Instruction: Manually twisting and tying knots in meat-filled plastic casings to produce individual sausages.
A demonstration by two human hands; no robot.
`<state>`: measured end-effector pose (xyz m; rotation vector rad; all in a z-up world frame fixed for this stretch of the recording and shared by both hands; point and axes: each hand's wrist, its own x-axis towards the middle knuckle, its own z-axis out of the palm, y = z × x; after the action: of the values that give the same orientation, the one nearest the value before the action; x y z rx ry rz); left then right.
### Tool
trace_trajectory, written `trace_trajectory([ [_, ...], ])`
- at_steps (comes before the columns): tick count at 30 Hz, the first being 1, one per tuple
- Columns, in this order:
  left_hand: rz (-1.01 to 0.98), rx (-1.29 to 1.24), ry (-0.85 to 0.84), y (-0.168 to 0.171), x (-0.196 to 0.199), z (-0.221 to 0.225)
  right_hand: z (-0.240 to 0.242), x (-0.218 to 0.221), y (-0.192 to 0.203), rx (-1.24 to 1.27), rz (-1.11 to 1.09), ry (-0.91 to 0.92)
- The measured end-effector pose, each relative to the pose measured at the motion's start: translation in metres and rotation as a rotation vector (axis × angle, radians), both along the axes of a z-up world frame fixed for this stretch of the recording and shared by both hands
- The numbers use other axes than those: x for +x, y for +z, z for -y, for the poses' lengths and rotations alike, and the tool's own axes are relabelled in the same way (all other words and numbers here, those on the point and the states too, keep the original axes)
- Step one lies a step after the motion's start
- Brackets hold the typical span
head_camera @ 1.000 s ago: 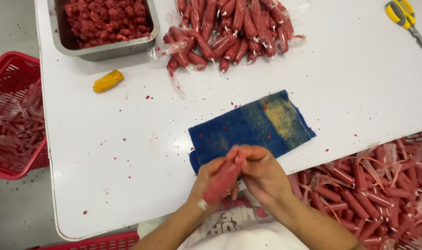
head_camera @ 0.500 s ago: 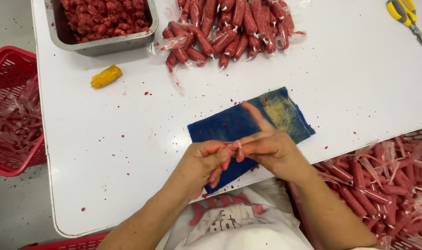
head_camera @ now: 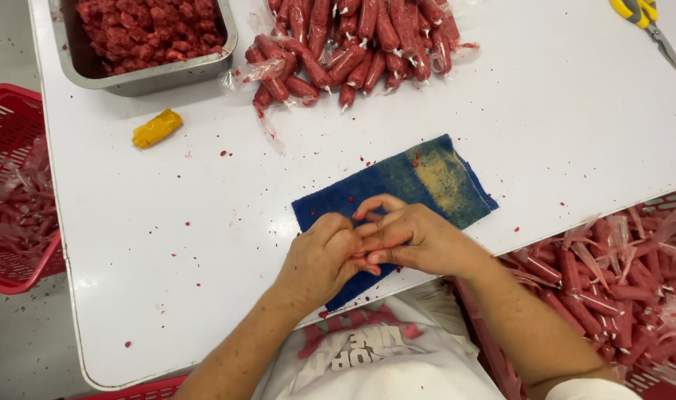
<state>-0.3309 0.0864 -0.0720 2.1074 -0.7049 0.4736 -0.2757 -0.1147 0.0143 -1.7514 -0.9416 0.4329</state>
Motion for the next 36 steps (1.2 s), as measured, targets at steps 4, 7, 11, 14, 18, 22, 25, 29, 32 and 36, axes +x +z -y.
trace_trajectory([
  [4,0.079,-0.109,0.176,-0.012,-0.025,0.02,-0.023,-0.029,-0.061,0.347,-0.162,-0.459],
  [7,-0.572,-0.748,0.277,-0.006,-0.03,0.026,-0.04,-0.044,-0.069,0.436,-0.169,-0.677],
  [11,-0.329,-0.646,0.262,0.012,-0.005,0.026,-0.046,-0.05,-0.094,0.642,-0.214,-0.725],
  [14,-0.366,-0.649,0.115,0.034,0.002,0.024,-0.036,-0.051,-0.1,0.449,-0.109,-0.807],
  [18,-0.47,-0.526,-0.189,0.074,0.004,0.004,-0.02,-0.042,-0.073,0.092,0.477,-0.549],
  [22,0.171,0.194,-0.174,0.091,0.074,0.019,0.025,-0.047,-0.048,0.09,0.386,-0.511],
  [25,0.113,0.329,-0.316,0.078,0.172,0.046,0.11,-0.043,-0.032,-0.128,0.326,-0.63],
  [29,-0.251,0.438,0.461,0.067,0.311,0.064,0.291,-0.082,-0.104,-1.307,-0.259,-0.473],
  [32,-0.199,0.609,0.638,0.019,0.351,0.074,0.185,-0.043,0.018,-1.465,-0.213,-0.491],
  [36,-0.331,0.156,0.236,0.063,0.302,0.053,0.165,-0.069,-0.005,-0.707,0.06,-0.505],
])
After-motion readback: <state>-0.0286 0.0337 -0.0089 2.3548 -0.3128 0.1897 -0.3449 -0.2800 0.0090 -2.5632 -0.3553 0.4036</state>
